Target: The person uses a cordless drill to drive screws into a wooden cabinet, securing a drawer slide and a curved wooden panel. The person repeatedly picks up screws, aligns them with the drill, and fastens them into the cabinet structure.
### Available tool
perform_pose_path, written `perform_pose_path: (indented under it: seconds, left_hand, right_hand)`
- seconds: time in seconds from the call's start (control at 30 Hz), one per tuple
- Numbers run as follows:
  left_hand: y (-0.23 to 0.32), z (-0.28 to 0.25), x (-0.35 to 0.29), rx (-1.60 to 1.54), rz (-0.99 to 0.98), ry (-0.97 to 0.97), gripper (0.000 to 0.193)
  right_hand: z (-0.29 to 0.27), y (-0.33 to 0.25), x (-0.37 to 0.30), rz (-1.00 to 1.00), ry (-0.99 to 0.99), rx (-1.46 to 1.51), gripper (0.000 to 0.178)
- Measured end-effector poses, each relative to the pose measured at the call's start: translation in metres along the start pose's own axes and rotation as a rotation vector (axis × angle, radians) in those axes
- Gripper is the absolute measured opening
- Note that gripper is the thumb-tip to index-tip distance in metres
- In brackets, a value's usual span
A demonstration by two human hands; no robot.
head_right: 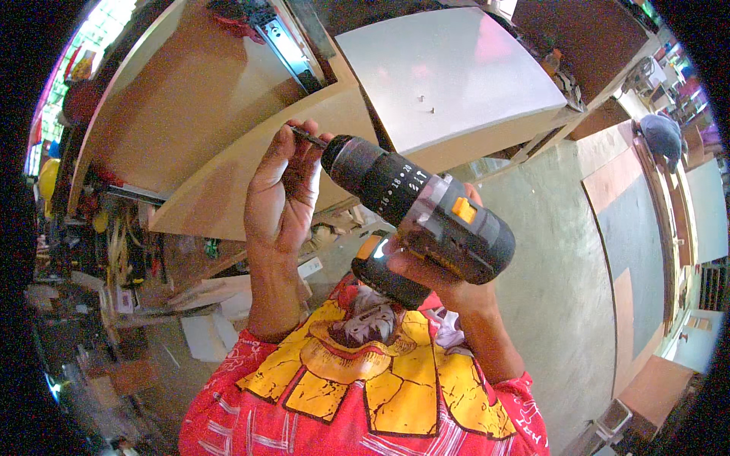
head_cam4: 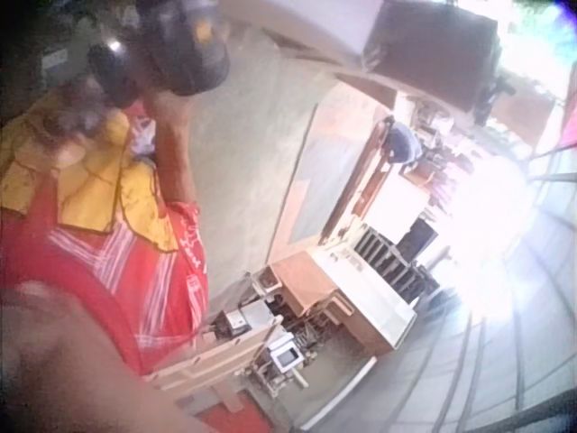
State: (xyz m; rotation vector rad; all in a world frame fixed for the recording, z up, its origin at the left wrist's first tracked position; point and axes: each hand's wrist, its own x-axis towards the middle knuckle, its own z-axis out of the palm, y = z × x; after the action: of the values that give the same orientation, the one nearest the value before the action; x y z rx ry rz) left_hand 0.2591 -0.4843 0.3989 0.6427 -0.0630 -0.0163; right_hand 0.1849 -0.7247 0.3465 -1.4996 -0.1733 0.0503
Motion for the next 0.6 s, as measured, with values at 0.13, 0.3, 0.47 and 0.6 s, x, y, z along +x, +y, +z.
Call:
perform_pose_path:
  seconds: [0.13, 0.3, 0.47, 0.6]
  left_hand:
    - [0.001, -0.009, -0.002, 0.032, -0.021, -0.038, 0.020]
    - [0.000, -0.011, -0.007, -0.016, -0.030, -0.048, 0.020]
    - [0.009, 0.002, -0.009, 0.084, -0.021, -0.008, 0.021]
    - [0.019, 0.011, -0.010, -0.035, -0.023, -0.073, 0.022]
  right_hand:
    - [0.008, -0.003, -0.007, 0.107, 0.015, 0.268, 0.056]
    - [0.010, -0.007, -0.005, 0.077, 0.001, -0.145, 0.065]
    - [0.022, -0.024, 0.002, -0.201, 0.037, -0.214, 0.081]
    - [0.031, -0.029, -0.002, -0.219, 0.026, -0.118, 0.085]
